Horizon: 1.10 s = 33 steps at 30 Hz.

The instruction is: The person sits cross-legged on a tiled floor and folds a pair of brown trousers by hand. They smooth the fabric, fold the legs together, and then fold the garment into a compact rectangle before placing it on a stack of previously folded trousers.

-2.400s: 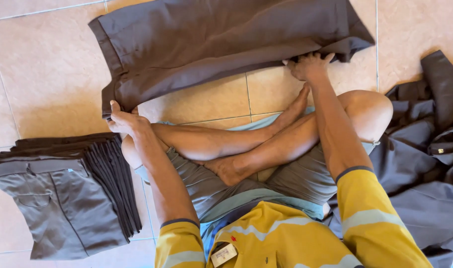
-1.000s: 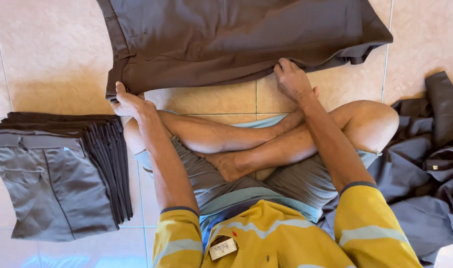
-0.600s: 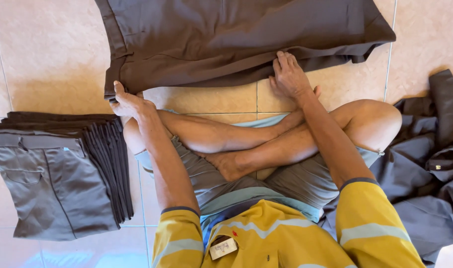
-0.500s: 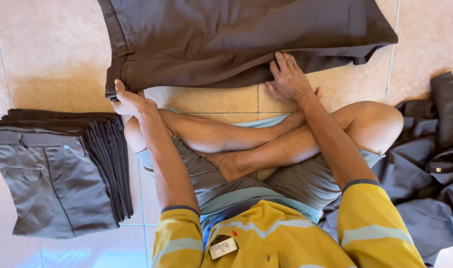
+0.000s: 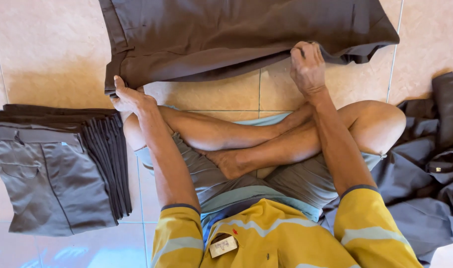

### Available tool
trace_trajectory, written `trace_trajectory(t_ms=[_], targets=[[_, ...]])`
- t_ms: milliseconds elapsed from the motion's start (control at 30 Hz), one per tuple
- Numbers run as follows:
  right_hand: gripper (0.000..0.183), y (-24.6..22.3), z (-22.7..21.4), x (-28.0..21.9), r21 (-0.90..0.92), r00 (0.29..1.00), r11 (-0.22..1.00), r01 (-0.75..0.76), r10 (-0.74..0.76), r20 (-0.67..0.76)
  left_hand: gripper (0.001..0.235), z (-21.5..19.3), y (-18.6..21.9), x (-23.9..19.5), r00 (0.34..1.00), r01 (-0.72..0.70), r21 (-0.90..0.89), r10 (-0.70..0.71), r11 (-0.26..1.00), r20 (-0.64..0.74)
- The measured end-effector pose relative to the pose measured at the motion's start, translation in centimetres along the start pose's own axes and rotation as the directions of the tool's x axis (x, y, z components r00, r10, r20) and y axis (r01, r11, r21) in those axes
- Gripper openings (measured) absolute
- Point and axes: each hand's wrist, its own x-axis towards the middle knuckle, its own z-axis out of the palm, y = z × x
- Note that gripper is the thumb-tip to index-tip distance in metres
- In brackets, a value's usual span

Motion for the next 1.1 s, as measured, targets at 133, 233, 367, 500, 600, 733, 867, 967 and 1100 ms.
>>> trace_trajectory(t_ms=[133,233,367,500,600,733,867,967,1100], targets=[[0.014,0.8,0.9,-2.5,0.188,0.995,0.977,-0.096,0.092,0.029,0.040,-1.0,-0.1,0.3,0.999,-0.039,-0.039,0.038,0.998,-0.018],[0.002,1.4,1.7,-3.3,0.126,0.988,0.980,-0.155,0.150,0.049,0.034,-0.9,-0.3,0.3,1.000,-0.030,-0.007,0.030,1.000,0.009],[0.015,1.1,1.2,-2.9,0.137,0.972,0.964,-0.229,0.219,0.080,0.039,-1.1,-1.6,1.2,0.982,-0.154,0.131,0.136,0.979,0.132],[0.027,0.0,1.0,-1.6,0.106,0.988,0.984,-0.141,0.146,-0.042,0.129,-3.1,-8.8,8.1,0.839,-0.503,0.757,0.443,0.416,0.315],[0.013,-0.2,0.9,-0.2,0.121,0.990,0.983,-0.135,0.140,-0.034,0.094,-3.2,-6.9,-3.0,0.333,-0.872,0.489,0.743,0.009,0.581],[0.010,-0.9,0.3,0.7,0.129,0.991,0.986,-0.110,0.119,-0.067,0.065,-5.4,-11.6,-14.6,-0.016,-0.948,-0.077,0.196,0.307,0.981],[0.013,-1.7,-2.0,1.9,0.173,0.985,0.980,-0.097,0.119,-0.126,0.087,-4.3,-17.0,-21.6,-0.081,-0.960,-0.021,-0.206,0.279,0.975],[0.014,-0.7,1.8,0.1,-0.009,0.966,0.988,-0.152,0.146,-0.214,0.034,-2.6,-20.5,-19.9,-0.275,-0.961,-0.277,0.141,-0.002,0.951],[0.021,0.7,1.9,-0.3,0.001,0.942,0.958,-0.287,0.282,-0.180,0.046,-0.2,-10.7,-19.9,-0.383,-0.922,-0.387,0.174,-0.014,0.907]])
